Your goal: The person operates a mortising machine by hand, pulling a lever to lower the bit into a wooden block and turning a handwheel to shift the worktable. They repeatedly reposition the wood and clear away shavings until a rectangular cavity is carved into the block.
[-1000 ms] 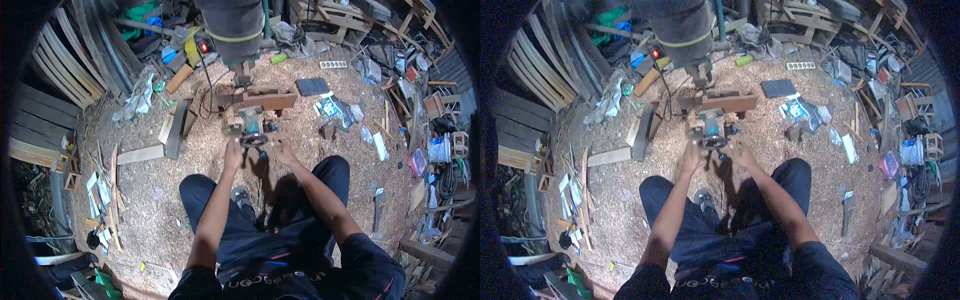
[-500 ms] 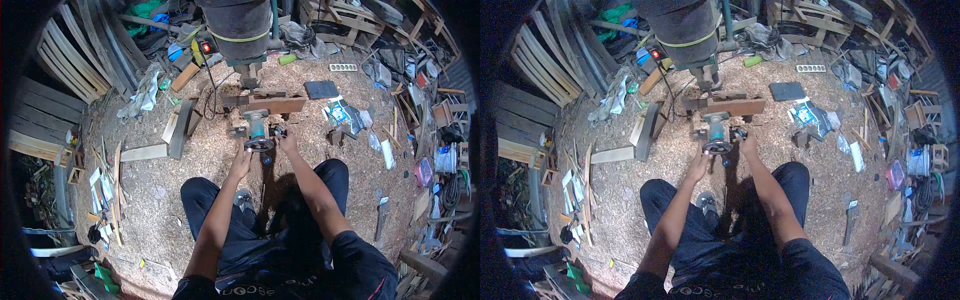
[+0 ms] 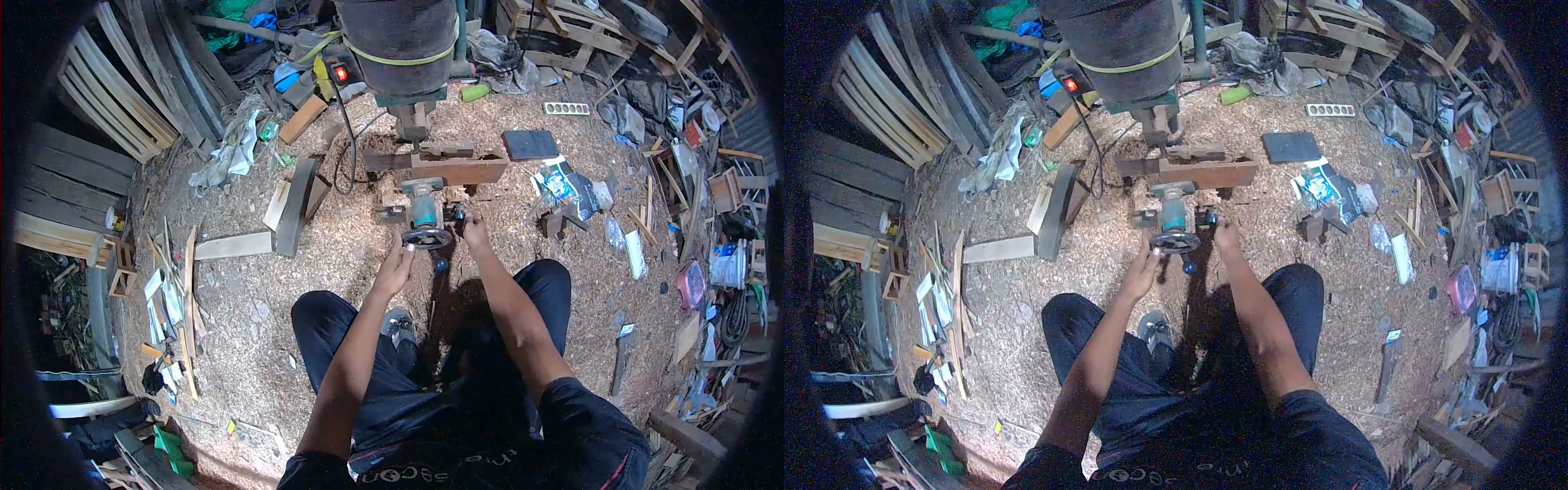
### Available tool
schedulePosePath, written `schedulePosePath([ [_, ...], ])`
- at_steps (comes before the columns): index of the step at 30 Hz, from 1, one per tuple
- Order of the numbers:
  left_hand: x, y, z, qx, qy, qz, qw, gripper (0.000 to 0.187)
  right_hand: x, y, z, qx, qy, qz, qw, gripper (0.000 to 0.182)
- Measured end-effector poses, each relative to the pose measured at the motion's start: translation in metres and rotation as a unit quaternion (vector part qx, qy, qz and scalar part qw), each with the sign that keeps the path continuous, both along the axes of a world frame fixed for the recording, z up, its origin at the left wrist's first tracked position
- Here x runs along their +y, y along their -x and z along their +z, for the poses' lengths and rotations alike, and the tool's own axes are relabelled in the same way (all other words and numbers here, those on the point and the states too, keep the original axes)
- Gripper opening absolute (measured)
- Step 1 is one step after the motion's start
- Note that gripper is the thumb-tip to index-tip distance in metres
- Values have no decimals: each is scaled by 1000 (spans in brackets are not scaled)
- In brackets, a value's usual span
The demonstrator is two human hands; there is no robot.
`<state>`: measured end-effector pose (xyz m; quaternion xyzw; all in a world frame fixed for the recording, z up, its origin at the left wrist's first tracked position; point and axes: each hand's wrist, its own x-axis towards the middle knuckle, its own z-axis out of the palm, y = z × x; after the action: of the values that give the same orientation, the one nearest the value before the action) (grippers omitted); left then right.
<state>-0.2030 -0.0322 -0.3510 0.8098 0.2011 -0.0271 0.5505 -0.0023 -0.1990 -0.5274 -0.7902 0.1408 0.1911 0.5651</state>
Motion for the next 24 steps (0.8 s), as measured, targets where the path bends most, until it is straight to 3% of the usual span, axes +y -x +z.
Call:
schedulePosePath([
  [3, -2, -2, 15, 23, 27, 0, 999, 75, 9, 10, 10, -13, -121, -100, 987, 21],
  [6, -1, -2, 15, 16, 15, 3, 1000, 75, 7, 19, 65, -118, -187, -63, 973, 13],
  [7, -1, -1, 14, 11, 12, 2, 1000, 75, 10, 17, 68, -226, -106, -13, 968, 12],
  [10, -1, 0, 12, 7, 25, -3, 1000, 75, 20, 19, 72, -212, -62, 9, 975, 16],
  [11, 0, -1, 12, 6, 32, -5, 999, 75, 20, 18, 70, -323, -29, 5, 946, 23],
  [14, 0, -1, 16, 17, 20, -10, 1000, 76, 12, 13, 58, -245, 94, -31, 964, 19],
  [15, 0, 0, 17, 21, 27, -9, 999, 76, 9, 10, 33, -219, 94, -24, 971, 29],
  [18, -1, -2, 17, 16, 50, -5, 999, 77, 2, 12, 42, -127, 37, 40, 990, 36],
  [19, 0, -2, 15, 7, 57, -3, 998, 77, 2, 14, 43, -128, 71, 49, 988, 41],
  [24, 1, -3, 3, 7, 104, 14, 995, 78, 9, 28, 77, -286, -51, 37, 956, 26],
])
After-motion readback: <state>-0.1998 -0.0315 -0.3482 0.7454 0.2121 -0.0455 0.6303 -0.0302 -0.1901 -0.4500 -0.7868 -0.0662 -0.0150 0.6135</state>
